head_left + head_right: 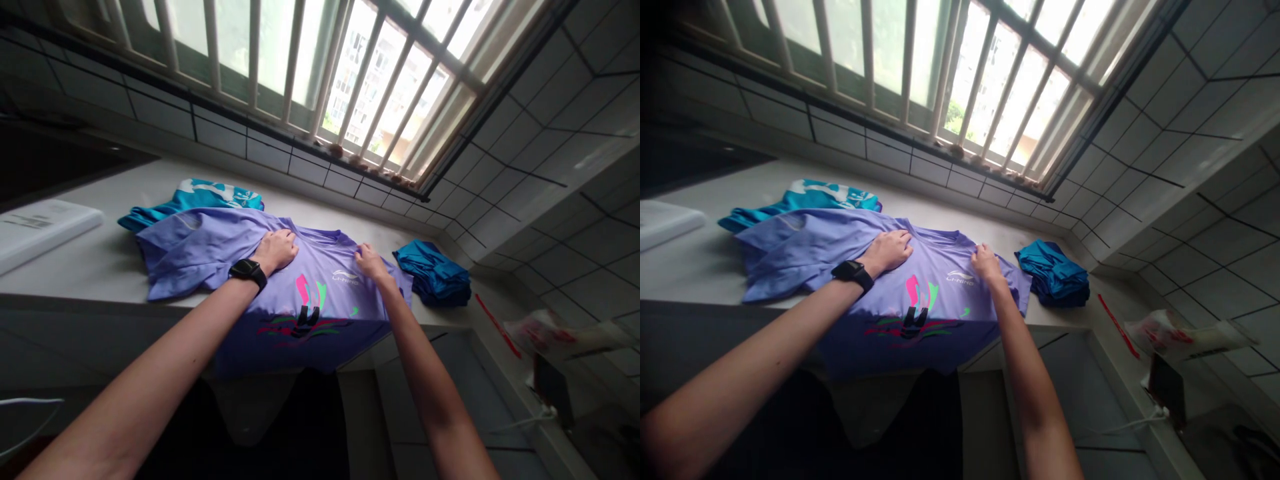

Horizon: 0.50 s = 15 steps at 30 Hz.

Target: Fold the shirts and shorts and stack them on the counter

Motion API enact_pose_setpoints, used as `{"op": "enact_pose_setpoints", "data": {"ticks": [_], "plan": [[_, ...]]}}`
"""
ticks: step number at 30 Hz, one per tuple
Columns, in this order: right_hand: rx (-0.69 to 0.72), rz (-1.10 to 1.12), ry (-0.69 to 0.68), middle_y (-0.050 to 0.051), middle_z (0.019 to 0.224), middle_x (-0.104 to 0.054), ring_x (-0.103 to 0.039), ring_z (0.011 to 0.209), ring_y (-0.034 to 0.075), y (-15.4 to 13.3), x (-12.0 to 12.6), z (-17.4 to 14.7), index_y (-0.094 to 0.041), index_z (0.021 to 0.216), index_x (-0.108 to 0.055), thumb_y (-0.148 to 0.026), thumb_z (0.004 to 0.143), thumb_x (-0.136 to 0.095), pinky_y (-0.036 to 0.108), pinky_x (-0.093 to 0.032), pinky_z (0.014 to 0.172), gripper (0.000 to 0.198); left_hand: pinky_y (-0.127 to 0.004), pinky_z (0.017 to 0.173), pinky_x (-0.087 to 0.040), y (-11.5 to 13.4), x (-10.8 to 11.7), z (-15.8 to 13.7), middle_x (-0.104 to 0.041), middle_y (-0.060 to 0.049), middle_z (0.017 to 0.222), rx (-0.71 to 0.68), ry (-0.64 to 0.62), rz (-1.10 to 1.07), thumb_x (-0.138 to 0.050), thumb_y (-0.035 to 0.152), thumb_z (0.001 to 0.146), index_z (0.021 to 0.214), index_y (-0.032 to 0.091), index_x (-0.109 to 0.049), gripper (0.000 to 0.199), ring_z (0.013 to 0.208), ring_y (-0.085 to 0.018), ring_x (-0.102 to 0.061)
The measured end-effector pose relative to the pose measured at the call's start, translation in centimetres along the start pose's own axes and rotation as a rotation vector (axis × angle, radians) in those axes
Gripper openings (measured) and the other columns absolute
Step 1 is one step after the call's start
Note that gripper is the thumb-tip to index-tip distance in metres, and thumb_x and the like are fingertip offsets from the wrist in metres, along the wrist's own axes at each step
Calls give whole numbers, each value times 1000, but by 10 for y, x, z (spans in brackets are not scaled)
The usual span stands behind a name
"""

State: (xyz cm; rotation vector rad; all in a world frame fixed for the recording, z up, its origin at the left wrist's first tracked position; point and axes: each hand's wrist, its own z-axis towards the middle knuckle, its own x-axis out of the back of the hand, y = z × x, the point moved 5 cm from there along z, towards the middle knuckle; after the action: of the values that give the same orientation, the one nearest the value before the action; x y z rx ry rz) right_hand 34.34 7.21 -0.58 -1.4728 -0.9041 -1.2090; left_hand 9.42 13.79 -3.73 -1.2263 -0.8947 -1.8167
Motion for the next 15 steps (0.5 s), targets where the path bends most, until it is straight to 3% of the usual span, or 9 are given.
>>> {"op": "enact_pose_setpoints", "data": {"ticks": [2,4,6,8,12,13,15], "plan": [[27,-11,-46,14,164,-45,-43,151,30,-29,-17,-10,-22,148,-57,-34,105,-41,47,-37,123,47,-40,104,-47,0,0,-1,-64,-19,145,-1,-7,13,-40,25,96,127,10,-68,45,131,-30,-62],[-63,-21,-120,17,167,-39,-36,154,39,-46,-30,-20,-26,154,-52,-43,106,-40,65,-35,119,52,-40,102,-48,0,-1,-2,-66,-19,140,-2,-9,27,-39,25,97,126,10,-69,44,128,-30,-63],[-168,-37,-178,20,172,-27,-25,157,46,-52,-37,-24,-29,161,-41,-51,106,-37,79,-30,113,59,-40,99,-48,0,-1,-2,-68,-20,136,-2,-1,37,-39,25,97,124,10,-69,43,125,-31,-64],[-178,-42,-203,19,176,-17,-16,160,47,-52,-36,-22,-31,165,-34,-57,106,-33,83,-24,113,64,-40,97,-49,-1,-1,-2,-67,-21,134,3,8,39,-40,26,97,124,10,-69,43,122,-32,-64],[23,-1,-169,11,177,-19,-15,163,36,-38,-24,-8,-31,167,-31,-56,106,-35,69,-18,125,65,-40,95,-49,-3,-2,0,-68,-21,133,16,6,36,-40,26,97,123,11,-69,42,120,-32,-64],[39,23,-136,11,176,-24,-20,162,32,-31,-20,-6,-28,167,-31,-52,107,-36,62,-21,127,65,-40,96,-48,-4,-2,1,-68,-20,132,19,2,33,-40,26,97,122,11,-69,42,120,-32,-64],[-67,50,-51,18,172,-32,-32,158,32,-9,-10,-4,-21,167,-31,-48,107,-36,56,-28,126,66,-40,96,-48,-4,-1,2,-68,-20,132,24,-5,29,-41,26,97,121,11,-70,41,120,-31,-64]]}}
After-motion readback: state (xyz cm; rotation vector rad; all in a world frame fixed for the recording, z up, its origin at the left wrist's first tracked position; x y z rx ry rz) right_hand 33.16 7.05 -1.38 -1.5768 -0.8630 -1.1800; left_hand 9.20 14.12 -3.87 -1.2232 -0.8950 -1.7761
